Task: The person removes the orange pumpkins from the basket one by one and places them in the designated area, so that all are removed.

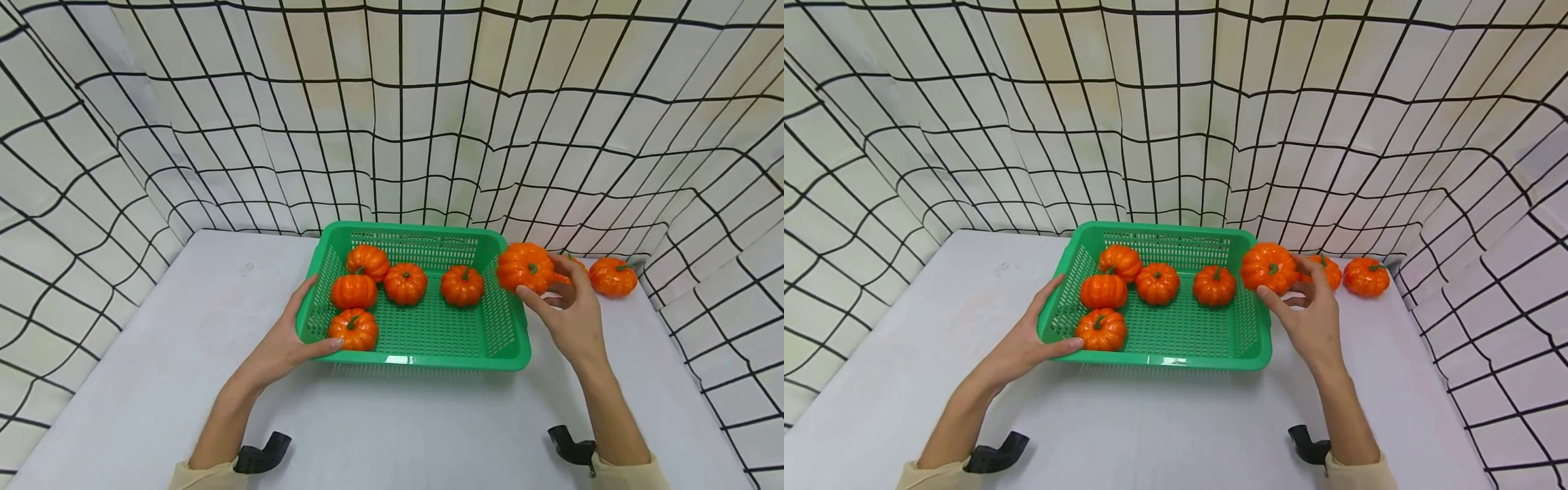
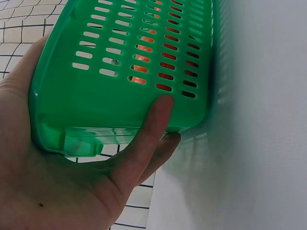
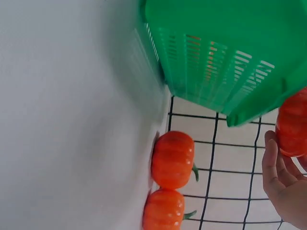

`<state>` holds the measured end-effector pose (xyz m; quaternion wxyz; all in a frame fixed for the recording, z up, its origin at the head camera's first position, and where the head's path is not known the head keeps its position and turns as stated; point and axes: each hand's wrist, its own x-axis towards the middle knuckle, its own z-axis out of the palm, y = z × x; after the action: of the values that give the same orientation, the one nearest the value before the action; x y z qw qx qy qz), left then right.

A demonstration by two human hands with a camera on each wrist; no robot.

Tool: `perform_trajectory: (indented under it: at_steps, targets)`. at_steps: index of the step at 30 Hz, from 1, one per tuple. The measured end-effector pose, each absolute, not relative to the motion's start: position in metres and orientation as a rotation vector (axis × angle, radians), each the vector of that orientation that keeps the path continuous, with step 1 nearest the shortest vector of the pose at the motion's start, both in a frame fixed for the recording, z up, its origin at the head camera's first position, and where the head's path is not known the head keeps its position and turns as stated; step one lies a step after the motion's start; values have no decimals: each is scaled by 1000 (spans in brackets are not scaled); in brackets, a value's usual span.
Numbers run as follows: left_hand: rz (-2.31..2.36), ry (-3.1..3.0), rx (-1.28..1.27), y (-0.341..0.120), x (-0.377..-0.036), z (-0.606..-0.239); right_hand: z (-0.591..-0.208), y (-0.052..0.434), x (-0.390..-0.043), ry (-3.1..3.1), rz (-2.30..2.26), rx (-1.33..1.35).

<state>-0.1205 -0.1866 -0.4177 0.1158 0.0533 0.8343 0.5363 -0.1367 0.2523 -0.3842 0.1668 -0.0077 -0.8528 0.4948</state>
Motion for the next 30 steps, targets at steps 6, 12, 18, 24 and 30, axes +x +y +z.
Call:
perform_trajectory:
  at_steps: [6,12,18,24,30]
  targets:
    - [1548,2458,152,-187,-120,-417,-383,264,-136,-2438,1375,-105]
    - [1553,2452,164,-187,-119,-415,-381,282,-137,-2491,1324,-168]
    - [1551,2453,160,-187,-120,-417,-378,308,-139,-2659,1243,-223]
    - [1548,2455,148,-189,-120,-418,-384,318,-141,-2804,1261,-247]
    - [1553,2455,157,-188,-121,-418,-396,321,-145,-2907,1294,-217]
